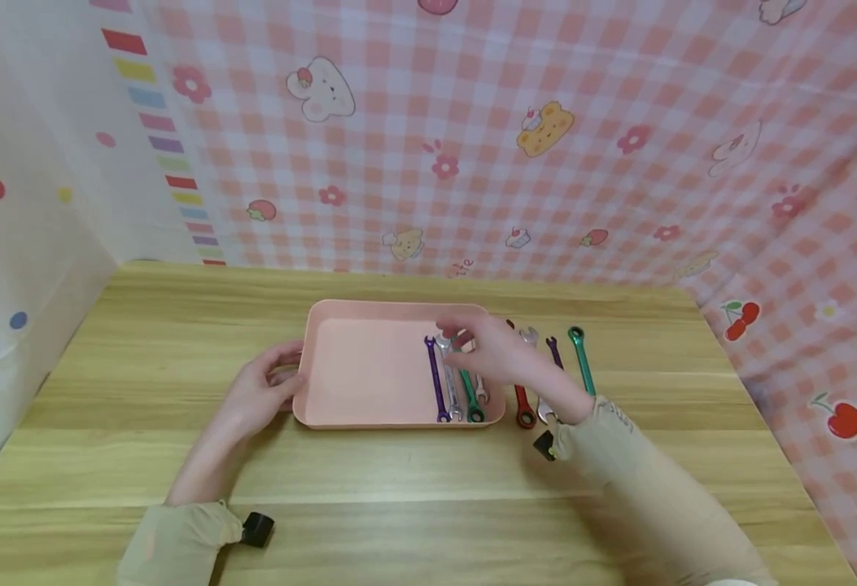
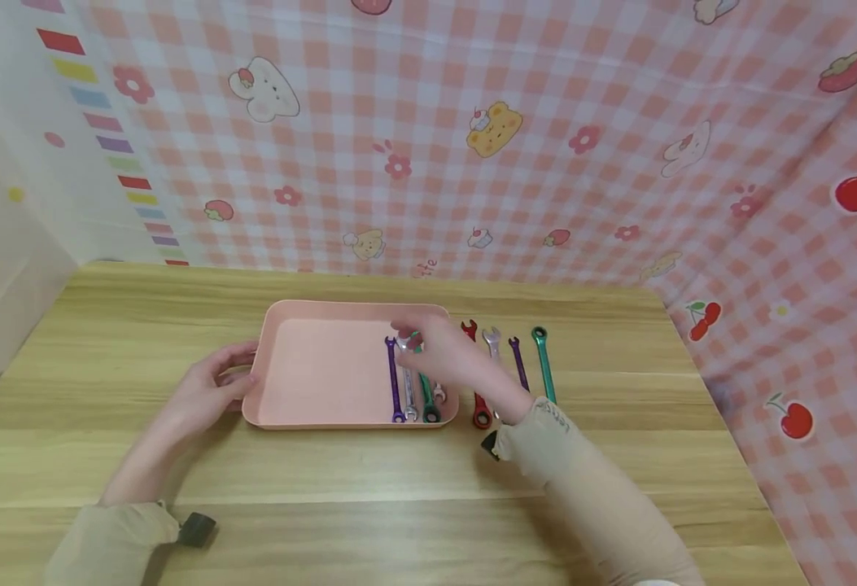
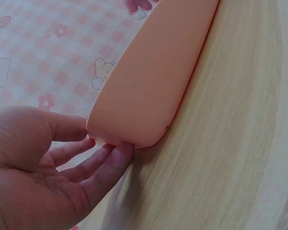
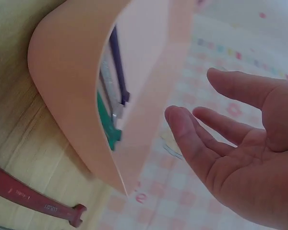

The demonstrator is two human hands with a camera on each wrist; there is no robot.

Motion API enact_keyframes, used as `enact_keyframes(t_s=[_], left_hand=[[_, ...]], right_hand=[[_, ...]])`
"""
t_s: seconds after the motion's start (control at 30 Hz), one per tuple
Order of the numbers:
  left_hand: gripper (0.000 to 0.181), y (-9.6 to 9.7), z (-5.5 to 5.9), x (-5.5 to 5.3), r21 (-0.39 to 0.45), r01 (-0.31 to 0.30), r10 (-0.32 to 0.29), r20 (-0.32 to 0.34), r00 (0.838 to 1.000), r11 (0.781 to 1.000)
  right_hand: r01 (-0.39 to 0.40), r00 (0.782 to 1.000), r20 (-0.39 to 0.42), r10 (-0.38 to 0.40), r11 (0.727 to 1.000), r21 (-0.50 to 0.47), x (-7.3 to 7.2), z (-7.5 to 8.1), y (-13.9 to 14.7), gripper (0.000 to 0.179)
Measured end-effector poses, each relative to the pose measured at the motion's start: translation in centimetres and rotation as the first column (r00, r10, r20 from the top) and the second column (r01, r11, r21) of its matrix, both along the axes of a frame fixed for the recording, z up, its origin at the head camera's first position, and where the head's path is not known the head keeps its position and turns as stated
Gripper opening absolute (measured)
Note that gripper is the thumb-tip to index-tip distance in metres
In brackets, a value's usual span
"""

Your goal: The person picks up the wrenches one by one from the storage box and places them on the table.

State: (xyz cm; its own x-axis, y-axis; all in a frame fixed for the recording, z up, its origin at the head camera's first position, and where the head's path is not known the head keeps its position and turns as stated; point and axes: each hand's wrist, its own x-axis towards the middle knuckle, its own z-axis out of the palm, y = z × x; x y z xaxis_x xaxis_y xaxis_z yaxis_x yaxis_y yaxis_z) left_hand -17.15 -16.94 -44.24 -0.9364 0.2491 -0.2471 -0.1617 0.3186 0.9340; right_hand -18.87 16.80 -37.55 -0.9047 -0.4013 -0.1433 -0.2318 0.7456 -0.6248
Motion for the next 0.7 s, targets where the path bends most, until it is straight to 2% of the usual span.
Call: enact_keyframes(t_s=[0.17, 0.37, 0.53, 0.7], left_hand=[[0.056, 0.0, -0.1, 0.0, -0.005, -0.002, 0.002, 0.003, 1.000, 1.000], [0.057, -0.1, -0.4, 0.1, 0.002, -0.005, 0.005, 0.010, 1.000, 1.000], [0.056, -0.1, -0.2, 0.0, -0.003, -0.001, 0.001, -0.004, 1.000, 1.000], [0.057, -0.2, -0.1, 0.0, -0.002, -0.007, 0.007, -0.004, 1.000, 1.000]], right_hand=[[-0.023, 0.999, 0.033, 0.022, 0.999, 0.030, -1.7, -1.0, -1.2, 0.050], [-0.020, 0.999, 0.048, 0.013, 0.990, 0.138, -2.6, -1.8, -2.0, 0.047], [0.013, 0.992, 0.119, -0.035, 0.983, 0.182, -3.2, -2.2, -3.0, 0.053], [0.065, 0.984, 0.153, -0.092, 0.983, 0.174, -3.6, -2.5, -4.2, 0.056]])
